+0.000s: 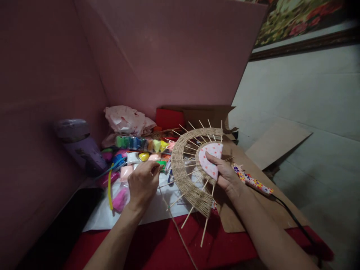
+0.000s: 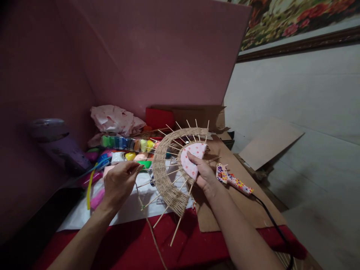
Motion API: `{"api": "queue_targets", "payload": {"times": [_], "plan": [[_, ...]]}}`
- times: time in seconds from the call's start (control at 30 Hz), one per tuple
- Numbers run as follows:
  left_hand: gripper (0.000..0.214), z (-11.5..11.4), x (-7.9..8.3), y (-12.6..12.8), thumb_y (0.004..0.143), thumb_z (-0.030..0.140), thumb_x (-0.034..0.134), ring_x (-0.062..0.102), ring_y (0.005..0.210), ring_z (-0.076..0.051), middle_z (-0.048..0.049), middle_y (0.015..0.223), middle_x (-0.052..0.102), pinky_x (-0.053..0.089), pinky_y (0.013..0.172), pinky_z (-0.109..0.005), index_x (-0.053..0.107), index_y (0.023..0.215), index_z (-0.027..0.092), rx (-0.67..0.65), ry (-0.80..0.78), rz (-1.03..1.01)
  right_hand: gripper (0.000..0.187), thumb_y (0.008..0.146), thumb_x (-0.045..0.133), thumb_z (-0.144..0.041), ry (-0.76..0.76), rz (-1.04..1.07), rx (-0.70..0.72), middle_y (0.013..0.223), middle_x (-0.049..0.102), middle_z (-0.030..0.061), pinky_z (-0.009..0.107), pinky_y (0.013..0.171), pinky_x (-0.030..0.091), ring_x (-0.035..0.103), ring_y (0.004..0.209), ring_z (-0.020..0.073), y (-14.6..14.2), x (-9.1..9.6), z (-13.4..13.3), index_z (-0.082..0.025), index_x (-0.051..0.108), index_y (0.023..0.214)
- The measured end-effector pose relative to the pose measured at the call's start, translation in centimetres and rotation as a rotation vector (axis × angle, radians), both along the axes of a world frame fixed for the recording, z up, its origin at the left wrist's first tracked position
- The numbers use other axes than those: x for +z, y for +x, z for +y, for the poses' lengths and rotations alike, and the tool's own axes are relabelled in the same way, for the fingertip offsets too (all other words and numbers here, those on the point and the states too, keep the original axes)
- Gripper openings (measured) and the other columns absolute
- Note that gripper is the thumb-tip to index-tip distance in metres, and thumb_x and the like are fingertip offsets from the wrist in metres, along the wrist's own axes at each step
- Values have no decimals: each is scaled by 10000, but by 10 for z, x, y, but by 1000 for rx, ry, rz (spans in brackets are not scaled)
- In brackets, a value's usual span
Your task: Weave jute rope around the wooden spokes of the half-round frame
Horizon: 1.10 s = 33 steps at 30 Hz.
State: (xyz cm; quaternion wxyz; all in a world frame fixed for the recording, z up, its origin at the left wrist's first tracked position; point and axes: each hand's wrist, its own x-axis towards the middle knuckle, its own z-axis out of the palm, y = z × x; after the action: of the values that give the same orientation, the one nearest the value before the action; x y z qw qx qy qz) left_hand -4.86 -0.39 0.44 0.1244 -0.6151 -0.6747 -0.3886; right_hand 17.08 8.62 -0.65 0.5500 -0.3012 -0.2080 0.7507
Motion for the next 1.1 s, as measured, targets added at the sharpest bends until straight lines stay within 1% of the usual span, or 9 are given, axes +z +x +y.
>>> {"api": "queue_targets", "payload": {"times": [0.1,0.2,0.4,0.53,0.67,0.87,0.97,1.03,1.1], "plan": [[83,0,0,1,757,274,616,565,679,-151,4,704,645,333,569,-241,635,718,203,-21,-34,4,122,784,556,-73,-59,-78,83,701,715,74,325,655,581,682,606,181,-1,4,-3,-112,605,889],[71,0,0,2,758,257,615,560,682,-148,5,708,639,337,574,-242,632,718,200,-33,-28,3,118,812,513,-76,-60,-81,101,704,714,81,336,679,578,679,610,175,-1,6,-5,-102,601,887],[64,1,-3,-1,771,190,587,561,749,-157,0,765,640,358,598,-246,646,752,208,-76,-57,-2,92,777,568,-75,-61,-104,102,695,709,81,304,653,579,676,597,174,1,6,-3,-96,609,856],[97,3,-3,-5,776,157,570,563,770,-163,-13,783,638,381,626,-252,656,782,200,-99,-79,-29,96,758,576,-59,-34,-130,58,686,708,65,275,634,579,673,587,161,7,8,0,-112,614,829],[94,5,-4,-8,770,152,572,562,776,-173,-18,772,636,393,642,-264,657,778,193,-115,-76,-30,111,757,559,-50,-26,-151,37,645,700,53,295,613,582,662,545,164,14,12,2,-122,618,817],[137,8,-7,-11,785,156,532,566,798,-191,-47,810,647,403,666,-284,661,821,185,-119,-57,23,116,791,508,-58,-59,-166,58,638,699,77,318,613,581,661,536,175,21,15,5,-102,612,822],[138,9,-9,-12,769,161,535,577,767,-184,-44,796,662,410,664,-283,668,797,185,-140,-54,-73,124,812,484,-70,-80,-144,72,638,699,88,327,622,580,666,544,181,22,16,6,-88,605,830],[135,11,-10,-13,745,165,546,588,754,-176,-34,790,675,416,661,-276,676,769,193,-156,-77,-198,135,819,470,-68,-99,-130,106,641,700,89,319,621,580,667,546,179,20,17,4,-87,603,837],[127,12,-11,-12,721,177,558,596,705,-162,-21,734,677,419,621,-258,683,740,194,-178,-134,-368,143,822,464,-62,-120,-111,150,656,704,87,301,628,578,671,560,171,16,18,2,-89,602,852]]}}
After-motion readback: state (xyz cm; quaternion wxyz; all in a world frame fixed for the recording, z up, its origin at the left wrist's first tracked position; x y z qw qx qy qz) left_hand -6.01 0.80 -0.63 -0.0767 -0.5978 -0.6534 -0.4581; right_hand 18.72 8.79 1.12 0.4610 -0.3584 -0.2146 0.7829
